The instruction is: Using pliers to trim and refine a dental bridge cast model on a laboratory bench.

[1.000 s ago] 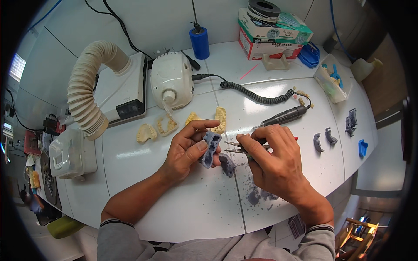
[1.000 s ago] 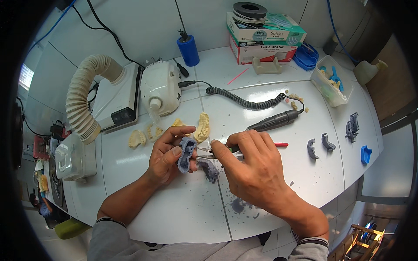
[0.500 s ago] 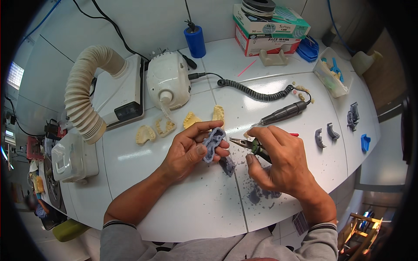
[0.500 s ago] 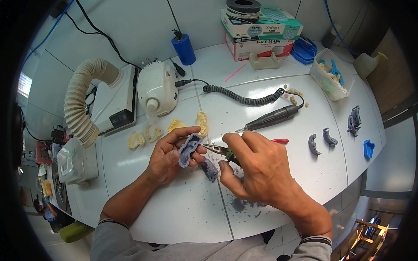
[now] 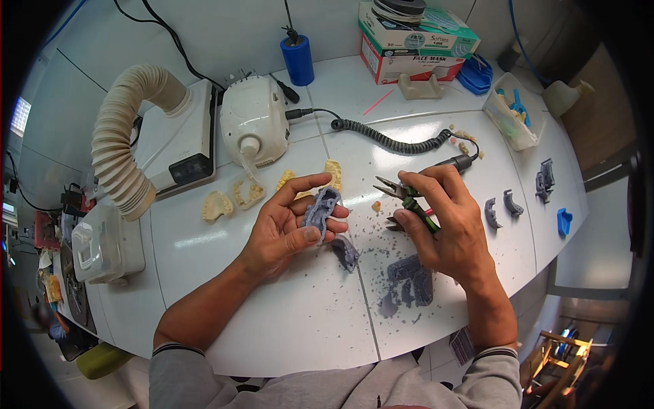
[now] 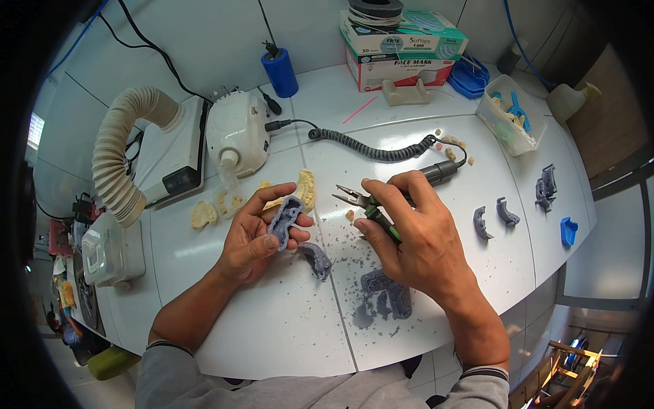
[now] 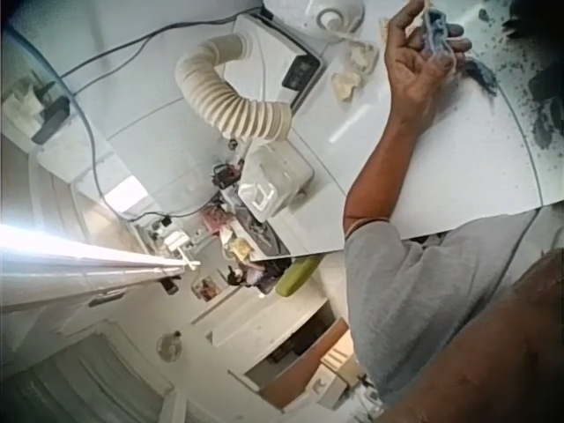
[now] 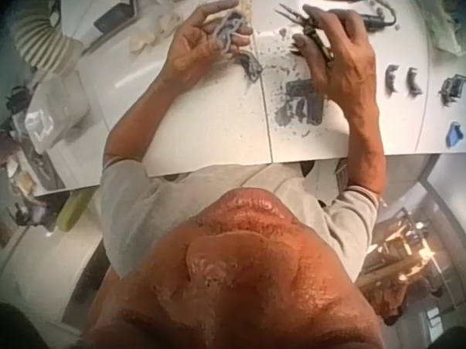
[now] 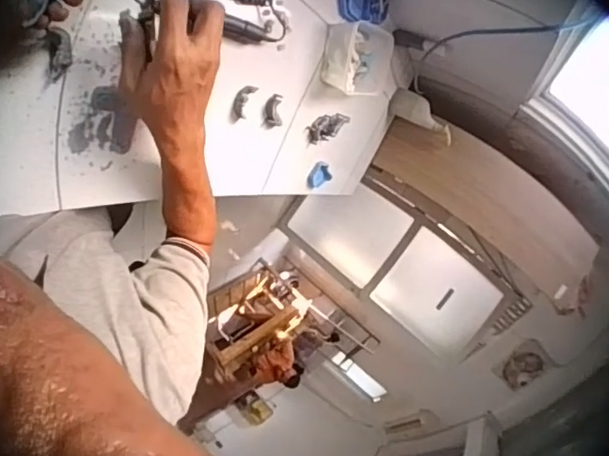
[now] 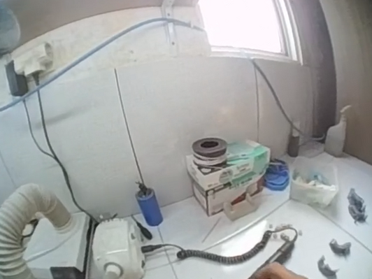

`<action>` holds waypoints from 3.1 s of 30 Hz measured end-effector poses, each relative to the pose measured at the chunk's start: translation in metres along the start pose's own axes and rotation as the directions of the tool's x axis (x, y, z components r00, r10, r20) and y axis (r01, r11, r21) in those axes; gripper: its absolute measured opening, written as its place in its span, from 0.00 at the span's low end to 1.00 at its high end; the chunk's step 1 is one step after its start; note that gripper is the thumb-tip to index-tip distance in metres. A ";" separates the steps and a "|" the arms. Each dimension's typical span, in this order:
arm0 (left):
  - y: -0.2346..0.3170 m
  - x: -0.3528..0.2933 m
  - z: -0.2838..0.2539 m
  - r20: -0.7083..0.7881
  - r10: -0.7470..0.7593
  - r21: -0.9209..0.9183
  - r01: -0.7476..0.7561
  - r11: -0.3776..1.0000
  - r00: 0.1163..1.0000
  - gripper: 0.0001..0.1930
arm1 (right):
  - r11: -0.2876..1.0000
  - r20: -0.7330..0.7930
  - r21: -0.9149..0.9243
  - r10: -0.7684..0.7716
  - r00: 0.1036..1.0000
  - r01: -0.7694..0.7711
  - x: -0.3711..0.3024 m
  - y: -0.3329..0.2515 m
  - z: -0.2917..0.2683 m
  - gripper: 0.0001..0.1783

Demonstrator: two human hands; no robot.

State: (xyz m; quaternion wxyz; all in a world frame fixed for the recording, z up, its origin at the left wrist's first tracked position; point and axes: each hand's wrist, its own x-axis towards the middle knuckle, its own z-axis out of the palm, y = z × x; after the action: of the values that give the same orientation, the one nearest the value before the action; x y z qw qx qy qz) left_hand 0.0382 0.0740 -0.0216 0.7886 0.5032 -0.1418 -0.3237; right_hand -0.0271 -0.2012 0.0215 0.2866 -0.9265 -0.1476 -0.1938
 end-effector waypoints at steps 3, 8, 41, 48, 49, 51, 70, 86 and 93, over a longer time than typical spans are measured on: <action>-0.001 0.000 0.002 0.001 -0.021 -0.015 0.021 1.000 1.000 0.51 | 0.999 -0.012 0.025 0.047 0.999 -0.047 -0.002 0.003 0.000 0.22; -0.005 0.001 0.002 0.005 0.040 -0.033 -0.040 0.999 0.999 0.53 | 0.982 0.003 -0.186 -0.025 1.000 0.026 -0.003 0.019 -0.021 0.20; -0.014 -0.003 -0.009 0.236 0.113 -0.132 -0.083 0.988 0.965 0.37 | 0.971 0.047 0.120 -0.215 0.975 0.208 0.014 -0.015 -0.017 0.14; -0.025 0.000 -0.011 0.256 0.096 -0.279 -0.022 0.960 0.962 0.40 | 0.874 0.053 0.219 -0.454 0.889 0.433 0.032 -0.019 0.018 0.24; -0.023 -0.001 -0.010 0.252 0.100 -0.277 -0.028 0.961 0.963 0.40 | 0.868 0.049 0.178 -0.478 0.877 0.463 0.032 -0.018 0.019 0.24; -0.021 -0.001 -0.008 0.253 0.033 -0.231 0.027 0.973 0.967 0.41 | 0.861 0.048 0.138 -0.500 0.865 0.490 0.027 -0.013 0.023 0.24; -0.018 0.003 -0.004 0.247 -0.012 -0.097 0.037 0.995 0.969 0.42 | 0.918 -0.090 -0.194 -0.369 0.925 0.347 0.020 0.019 -0.006 0.14; -0.020 0.002 -0.005 0.180 -0.004 -0.118 0.026 0.993 0.984 0.41 | 0.933 0.477 -0.331 0.036 0.878 0.141 0.009 0.012 -0.026 0.18; -0.021 0.002 -0.007 0.203 0.005 -0.093 0.014 0.996 0.979 0.40 | 0.927 0.265 -0.232 -0.231 0.936 0.295 0.013 0.010 -0.004 0.17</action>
State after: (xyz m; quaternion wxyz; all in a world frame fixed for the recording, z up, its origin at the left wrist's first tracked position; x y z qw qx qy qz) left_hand 0.0356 0.0711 -0.0435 0.7921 0.4302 -0.2049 -0.3815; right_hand -0.0127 -0.2091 0.0262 0.1107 -0.9445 -0.2764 -0.1386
